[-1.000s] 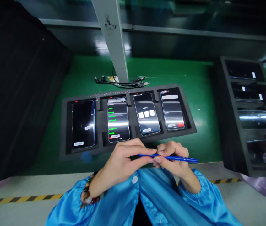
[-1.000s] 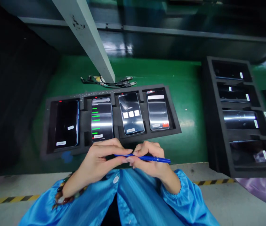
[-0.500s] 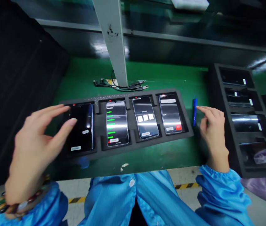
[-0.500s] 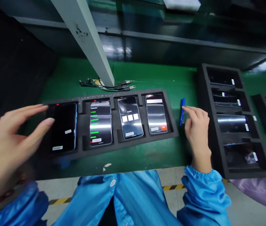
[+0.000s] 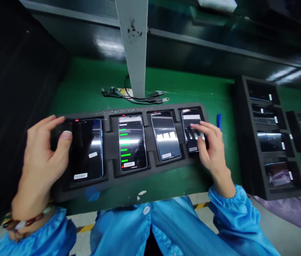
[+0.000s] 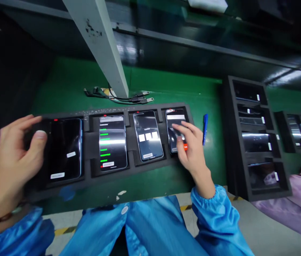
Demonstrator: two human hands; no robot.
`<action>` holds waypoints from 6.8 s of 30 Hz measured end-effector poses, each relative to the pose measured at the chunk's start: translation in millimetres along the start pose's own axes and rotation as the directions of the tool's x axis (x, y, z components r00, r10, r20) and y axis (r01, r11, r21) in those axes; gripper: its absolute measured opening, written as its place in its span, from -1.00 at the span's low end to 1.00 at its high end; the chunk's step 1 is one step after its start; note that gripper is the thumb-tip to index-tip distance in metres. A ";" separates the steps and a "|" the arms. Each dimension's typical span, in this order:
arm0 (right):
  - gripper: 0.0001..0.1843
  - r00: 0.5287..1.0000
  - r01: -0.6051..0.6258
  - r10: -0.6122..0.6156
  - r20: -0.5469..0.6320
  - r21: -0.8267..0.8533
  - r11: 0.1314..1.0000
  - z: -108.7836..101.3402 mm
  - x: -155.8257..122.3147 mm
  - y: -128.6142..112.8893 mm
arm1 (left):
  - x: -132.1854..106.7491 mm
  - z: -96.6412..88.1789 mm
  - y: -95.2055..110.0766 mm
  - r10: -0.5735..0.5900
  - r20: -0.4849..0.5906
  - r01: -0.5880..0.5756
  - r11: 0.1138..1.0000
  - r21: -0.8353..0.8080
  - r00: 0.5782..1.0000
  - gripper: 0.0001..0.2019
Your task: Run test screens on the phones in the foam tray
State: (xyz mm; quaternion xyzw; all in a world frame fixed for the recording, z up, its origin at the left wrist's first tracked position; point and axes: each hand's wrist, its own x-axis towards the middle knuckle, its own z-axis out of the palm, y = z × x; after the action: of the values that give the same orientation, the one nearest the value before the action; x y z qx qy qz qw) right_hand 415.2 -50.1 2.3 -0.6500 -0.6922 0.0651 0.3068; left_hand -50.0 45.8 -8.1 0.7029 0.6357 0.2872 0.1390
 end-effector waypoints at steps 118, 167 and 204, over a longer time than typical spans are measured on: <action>-0.23 0.842 0.137 -0.123 0.525 0.013 0.990 39.0 116.1 -9.0 | 6.9 2.0 8.2 0.204 0.113 -0.196 0.978 -0.072 0.972 -0.62; -0.33 0.740 0.351 -0.502 0.448 0.381 0.856 53.5 17.1 -84.8 | 0.8 0.4 13.0 0.173 0.145 -0.163 0.983 -0.082 0.974 -0.62; -0.54 0.932 0.294 -0.351 0.090 0.378 0.878 28.1 19.8 -41.8 | 84.8 97.2 132.4 0.266 0.577 -0.454 0.866 0.209 0.772 -0.14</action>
State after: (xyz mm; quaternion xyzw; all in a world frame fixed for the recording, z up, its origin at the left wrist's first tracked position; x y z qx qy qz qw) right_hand 365.7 -29.0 6.9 -0.4511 -0.7893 0.1886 0.3714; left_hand 116.4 124.6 7.9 0.8773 0.4624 -0.0096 0.1282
